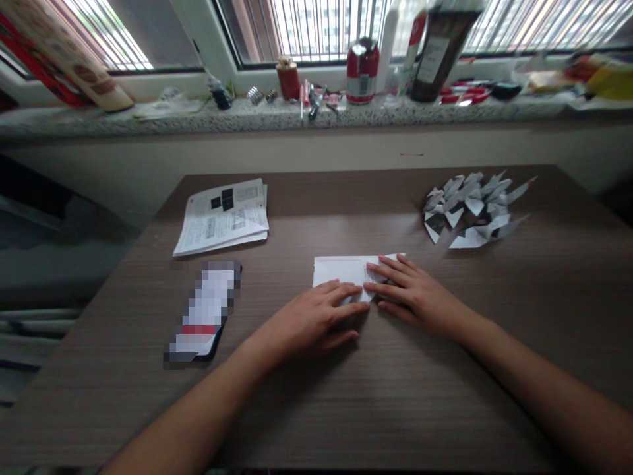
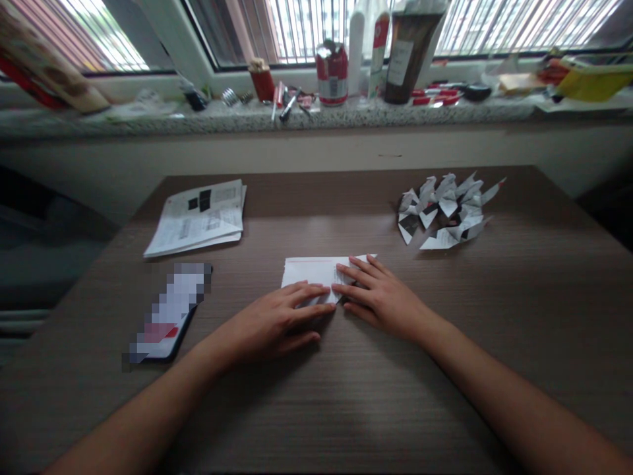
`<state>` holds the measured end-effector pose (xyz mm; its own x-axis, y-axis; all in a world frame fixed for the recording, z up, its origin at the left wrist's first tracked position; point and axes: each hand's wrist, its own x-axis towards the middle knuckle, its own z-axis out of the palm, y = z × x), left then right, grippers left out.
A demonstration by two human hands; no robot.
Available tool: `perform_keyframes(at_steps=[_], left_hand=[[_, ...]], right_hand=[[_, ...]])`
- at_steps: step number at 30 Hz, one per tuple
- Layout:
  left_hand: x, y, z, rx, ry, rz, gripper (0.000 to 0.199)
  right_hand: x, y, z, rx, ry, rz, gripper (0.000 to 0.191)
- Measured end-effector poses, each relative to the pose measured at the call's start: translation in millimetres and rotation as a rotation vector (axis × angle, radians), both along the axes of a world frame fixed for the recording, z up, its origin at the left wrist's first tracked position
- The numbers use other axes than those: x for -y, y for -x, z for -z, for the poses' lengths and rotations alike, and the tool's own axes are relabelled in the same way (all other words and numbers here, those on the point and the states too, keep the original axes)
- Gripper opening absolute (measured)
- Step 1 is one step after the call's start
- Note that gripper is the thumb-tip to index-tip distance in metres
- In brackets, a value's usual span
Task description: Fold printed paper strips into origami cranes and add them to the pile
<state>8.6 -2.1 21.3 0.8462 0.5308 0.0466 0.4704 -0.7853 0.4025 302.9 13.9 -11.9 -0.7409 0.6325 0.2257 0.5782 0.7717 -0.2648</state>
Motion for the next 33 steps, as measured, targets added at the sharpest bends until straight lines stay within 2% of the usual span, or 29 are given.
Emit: perform_keyframes(at_steps=[8, 12, 17, 22, 27, 33], left_hand=[[2, -2, -0.7, -0.016, -0.002, -0.025, 0.053], [3, -2, -1.5, -0.015, -0.008, -0.024, 0.053], [-1, 2, -0.4, 0.033, 0.011, -0.014, 0.054], [-7, 8, -1.6, 0.109, 0.091, 0.024, 0.040], [-9, 9, -3.8, 0.115, 0.112, 0.016, 0.036], [-6, 5, 0.1, 0.095, 0.040, 0.021, 0.049]], right_hand=[[3, 2, -1.8, -0.023, 0.016, 0.033, 0.042], [5, 12, 2.0, -0.135, 0.059, 0.142, 0.028], [4, 25, 9.1, -0.251, 0.030, 0.246, 0.013], [4, 26, 10.6, -0.255, 0.026, 0.250, 0.011], [4, 26, 10.8, -0.257, 0.005, 0.242, 0.011], [5, 26, 11.8, -0.260, -0.005, 0.242, 0.011]])
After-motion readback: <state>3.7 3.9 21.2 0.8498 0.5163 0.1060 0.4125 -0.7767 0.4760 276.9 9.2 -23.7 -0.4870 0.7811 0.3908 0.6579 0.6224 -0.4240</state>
